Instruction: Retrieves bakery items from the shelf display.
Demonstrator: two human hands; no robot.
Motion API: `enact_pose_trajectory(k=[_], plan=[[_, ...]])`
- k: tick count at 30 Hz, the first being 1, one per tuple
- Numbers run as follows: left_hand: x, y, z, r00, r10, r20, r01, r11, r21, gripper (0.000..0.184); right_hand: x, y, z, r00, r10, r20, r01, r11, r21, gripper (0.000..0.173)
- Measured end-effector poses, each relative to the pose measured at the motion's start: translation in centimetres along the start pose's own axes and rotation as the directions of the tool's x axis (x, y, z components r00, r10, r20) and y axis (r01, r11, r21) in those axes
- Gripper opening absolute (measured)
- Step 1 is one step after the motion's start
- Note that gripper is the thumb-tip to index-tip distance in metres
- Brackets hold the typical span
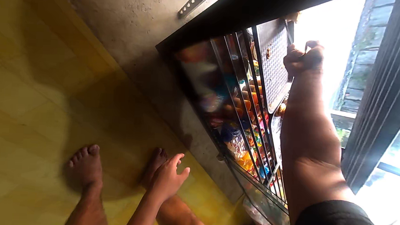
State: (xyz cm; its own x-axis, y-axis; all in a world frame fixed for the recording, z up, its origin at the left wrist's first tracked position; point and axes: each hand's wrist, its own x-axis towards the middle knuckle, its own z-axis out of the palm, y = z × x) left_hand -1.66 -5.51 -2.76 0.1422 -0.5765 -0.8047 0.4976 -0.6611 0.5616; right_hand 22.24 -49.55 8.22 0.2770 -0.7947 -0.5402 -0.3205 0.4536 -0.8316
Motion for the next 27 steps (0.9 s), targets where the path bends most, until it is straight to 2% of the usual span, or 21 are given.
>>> enact_pose_trajectory(k=[4,9,15,18,22,27], plan=[[0.1,0.1,-0.2,1.000,0.005,-0.009,-0.005,1.000,-0.015,0.055,-0.6,0.1,-0.3,1.000,-0.003,-0.004,0.003,0.997,-0.074,0.017],[0.4,0.1,-0.3,1.000,0.008,-0.014,-0.009,1.000,-0.029,0.055,-0.1,-0.3,-0.4,0.995,0.029,0.091,-0.024,0.998,-0.058,0.027],[0.6,0.3,-0.3,1.000,-0.009,-0.006,0.009,1.000,-0.012,0.055,0.9,0.2,1.1,0.996,-0.036,0.083,0.038,0.999,-0.014,0.019],[0.6,0.3,-0.2,1.000,-0.006,-0.003,0.006,1.000,-0.019,0.055,1.2,0.3,1.7,0.994,-0.041,0.103,0.040,0.999,0.010,0.021],[0.6,0.2,0.0,1.000,0.003,-0.010,-0.004,1.000,-0.022,0.055,2.4,1.4,1.7,0.987,-0.110,0.119,0.117,0.992,-0.056,0.025],[0.4,-0.1,0.0,1.000,0.003,-0.012,-0.003,1.000,-0.012,0.055,1.0,3.8,-0.1,0.978,-0.193,0.076,0.200,0.974,-0.104,0.018]])
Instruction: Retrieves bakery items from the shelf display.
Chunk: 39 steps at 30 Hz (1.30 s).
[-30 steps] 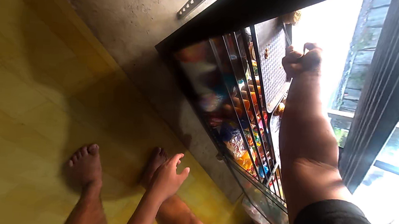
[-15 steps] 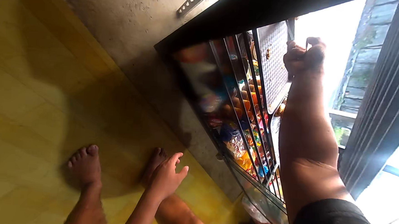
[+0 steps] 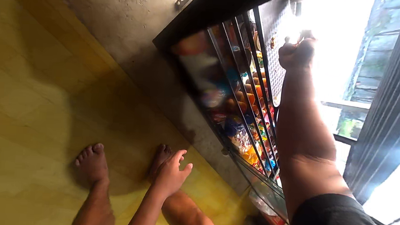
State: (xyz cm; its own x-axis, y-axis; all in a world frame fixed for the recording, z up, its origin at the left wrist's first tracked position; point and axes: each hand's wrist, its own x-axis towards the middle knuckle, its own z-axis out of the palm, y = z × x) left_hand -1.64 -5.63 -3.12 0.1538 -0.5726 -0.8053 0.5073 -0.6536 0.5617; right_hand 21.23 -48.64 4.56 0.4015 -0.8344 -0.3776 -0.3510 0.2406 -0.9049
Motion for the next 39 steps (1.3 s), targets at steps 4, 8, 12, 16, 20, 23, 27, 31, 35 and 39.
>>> enact_pose_trajectory(k=[4,8,12,16,20,23,27,31,35,39], plan=[[-0.2,-0.6,0.7,0.999,0.049,-0.024,-0.049,0.999,0.021,0.052,-5.4,0.9,-5.4,0.999,-0.042,-0.010,0.042,0.997,0.063,0.021],[-0.7,-0.4,1.3,0.998,0.070,-0.004,-0.070,0.997,0.019,0.049,-15.6,2.0,-15.4,0.995,-0.072,-0.073,0.071,0.997,-0.017,0.028],[-1.3,-0.5,1.4,0.999,0.050,0.023,-0.051,0.998,0.040,0.049,-24.9,3.8,-23.9,0.938,-0.009,-0.346,-0.012,0.998,-0.059,0.036],[-1.7,-0.8,1.8,0.998,0.053,0.018,-0.055,0.996,0.066,0.049,-26.8,6.2,-28.6,0.823,0.101,-0.558,-0.107,0.994,0.023,0.028],[-2.1,-0.9,2.1,0.998,0.056,0.018,-0.057,0.994,0.089,0.049,-24.0,8.9,-30.9,0.820,0.167,-0.547,-0.168,0.985,0.049,0.027],[-2.3,-0.8,2.4,0.998,0.058,0.020,-0.060,0.994,0.090,0.049,-21.7,9.7,-30.8,0.843,0.169,-0.511,-0.172,0.984,0.042,0.023],[-2.7,-0.8,2.7,0.997,0.070,0.019,-0.071,0.994,0.084,0.049,-19.7,9.0,-30.0,0.848,0.209,-0.488,-0.204,0.977,0.064,0.023],[-3.0,-0.8,2.6,0.998,0.068,0.009,-0.069,0.995,0.072,0.048,-19.7,8.5,-30.5,0.857,0.225,-0.463,-0.241,0.970,0.024,0.022],[-3.0,-1.1,2.9,0.997,0.082,0.014,-0.082,0.995,0.057,0.048,-20.7,7.7,-31.2,0.844,0.247,-0.477,-0.283,0.959,-0.005,0.027],[-3.2,-1.1,2.8,0.997,0.078,0.012,-0.078,0.996,0.049,0.048,-21.5,7.2,-31.5,0.842,0.200,-0.501,-0.277,0.957,-0.082,0.025]])
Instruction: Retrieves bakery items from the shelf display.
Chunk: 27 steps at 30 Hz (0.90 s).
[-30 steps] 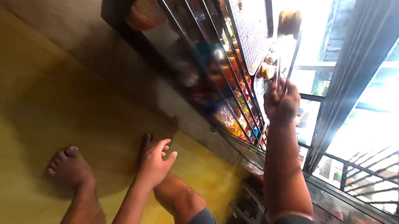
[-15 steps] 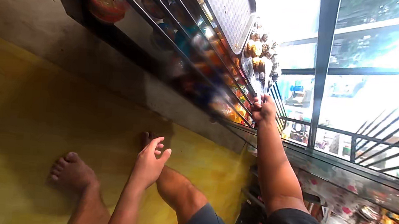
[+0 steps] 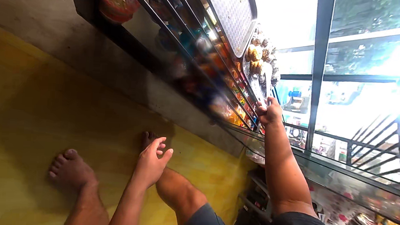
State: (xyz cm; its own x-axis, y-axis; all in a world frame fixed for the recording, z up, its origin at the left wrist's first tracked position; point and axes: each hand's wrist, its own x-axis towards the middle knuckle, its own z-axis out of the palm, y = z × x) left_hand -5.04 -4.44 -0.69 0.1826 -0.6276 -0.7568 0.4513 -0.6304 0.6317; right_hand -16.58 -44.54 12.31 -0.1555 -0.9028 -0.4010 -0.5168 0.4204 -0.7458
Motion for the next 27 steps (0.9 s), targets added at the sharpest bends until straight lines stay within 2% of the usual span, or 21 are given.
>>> enact_pose_trajectory(k=[3,8,12,17,20,23,24,26,27], plan=[[0.0,0.0,0.0,1.000,0.012,-0.010,-0.012,1.000,-0.008,0.048,-0.6,0.1,-0.2,0.994,-0.077,-0.071,0.067,0.990,-0.127,0.019],[0.3,0.0,0.2,1.000,0.008,0.001,-0.008,1.000,0.008,0.047,0.2,0.2,0.1,0.971,-0.178,-0.158,0.101,0.909,-0.404,0.030],[0.3,0.1,0.2,1.000,-0.004,-0.001,0.004,1.000,0.006,0.047,0.9,-0.2,0.7,0.969,-0.218,-0.120,0.137,0.871,-0.472,0.033],[0.5,0.3,0.2,1.000,-0.009,-0.007,0.009,1.000,0.009,0.047,-0.4,0.3,-0.3,0.953,-0.259,-0.158,0.151,0.855,-0.496,0.036],[0.6,0.3,0.2,1.000,-0.009,-0.009,0.009,1.000,-0.007,0.046,-3.3,1.9,-1.4,0.942,-0.312,-0.122,0.240,0.882,-0.406,0.037],[0.8,0.5,0.3,1.000,-0.016,-0.014,0.016,1.000,-0.011,0.046,-6.2,3.5,-0.4,0.917,-0.400,-0.009,0.376,0.870,-0.319,0.021],[0.7,0.5,0.3,1.000,-0.024,-0.012,0.024,1.000,-0.009,0.046,-6.8,3.7,0.5,0.905,-0.422,0.047,0.409,0.839,-0.360,0.017],[0.6,0.4,0.4,0.999,-0.042,0.002,0.042,0.999,-0.004,0.046,-7.5,2.8,3.6,0.910,-0.387,0.153,0.408,0.764,-0.500,0.034],[0.5,0.3,0.6,0.999,-0.051,0.009,0.051,0.999,-0.004,0.046,-7.2,2.2,5.7,0.908,-0.364,0.206,0.416,0.731,-0.541,0.036]])
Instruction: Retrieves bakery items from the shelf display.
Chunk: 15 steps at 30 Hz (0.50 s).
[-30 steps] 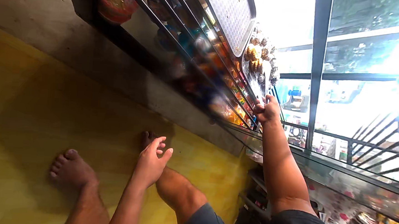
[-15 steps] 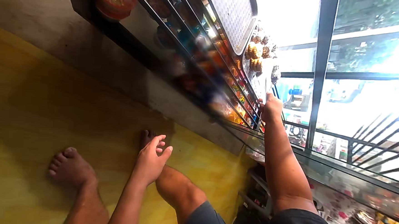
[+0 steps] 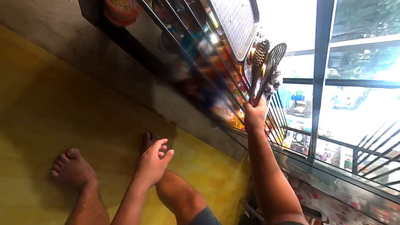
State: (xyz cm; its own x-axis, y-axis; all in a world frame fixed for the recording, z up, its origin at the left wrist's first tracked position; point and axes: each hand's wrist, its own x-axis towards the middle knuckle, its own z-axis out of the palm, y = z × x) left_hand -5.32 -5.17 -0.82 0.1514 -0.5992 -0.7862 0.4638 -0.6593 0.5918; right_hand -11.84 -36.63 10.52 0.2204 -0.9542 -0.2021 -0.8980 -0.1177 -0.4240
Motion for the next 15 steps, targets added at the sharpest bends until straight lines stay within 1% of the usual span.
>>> enact_pose_trajectory(k=[2,4,5,7,8,11,12,15], plan=[[0.0,0.0,0.1,1.000,0.005,0.000,-0.005,1.000,-0.011,0.047,3.0,-3.5,3.1,0.997,-0.047,0.060,0.049,0.999,-0.021,0.025],[-0.1,0.0,0.1,1.000,0.011,-0.008,-0.012,1.000,-0.021,0.047,6.1,-7.5,5.7,0.989,-0.118,0.085,0.121,0.992,-0.028,0.021],[-0.2,0.0,0.1,1.000,0.006,-0.008,-0.006,1.000,-0.023,0.047,7.4,-9.0,6.6,0.985,-0.151,0.078,0.155,0.986,-0.052,0.024],[-0.4,0.1,0.1,1.000,0.002,-0.012,-0.002,1.000,-0.029,0.047,9.5,-11.3,8.0,0.981,-0.179,0.073,0.188,0.973,-0.137,0.036],[-0.5,0.0,0.0,1.000,0.003,-0.016,-0.003,1.000,-0.028,0.047,10.2,-11.9,8.7,0.980,-0.190,0.062,0.198,0.963,-0.184,0.036],[-0.8,-0.5,-0.2,0.999,-0.008,-0.040,0.006,0.999,-0.039,0.047,10.7,-12.6,10.3,0.975,-0.223,0.025,0.220,0.931,-0.292,0.026],[-1.0,-0.9,-0.2,0.999,-0.023,-0.047,0.021,0.999,-0.041,0.047,10.2,-12.7,10.6,0.971,-0.240,0.013,0.233,0.926,-0.296,0.023],[-1.5,-2.5,0.1,0.997,-0.057,-0.055,0.056,0.998,-0.035,0.047,7.8,-12.4,10.9,0.949,-0.314,-0.014,0.305,0.934,-0.188,0.022]])
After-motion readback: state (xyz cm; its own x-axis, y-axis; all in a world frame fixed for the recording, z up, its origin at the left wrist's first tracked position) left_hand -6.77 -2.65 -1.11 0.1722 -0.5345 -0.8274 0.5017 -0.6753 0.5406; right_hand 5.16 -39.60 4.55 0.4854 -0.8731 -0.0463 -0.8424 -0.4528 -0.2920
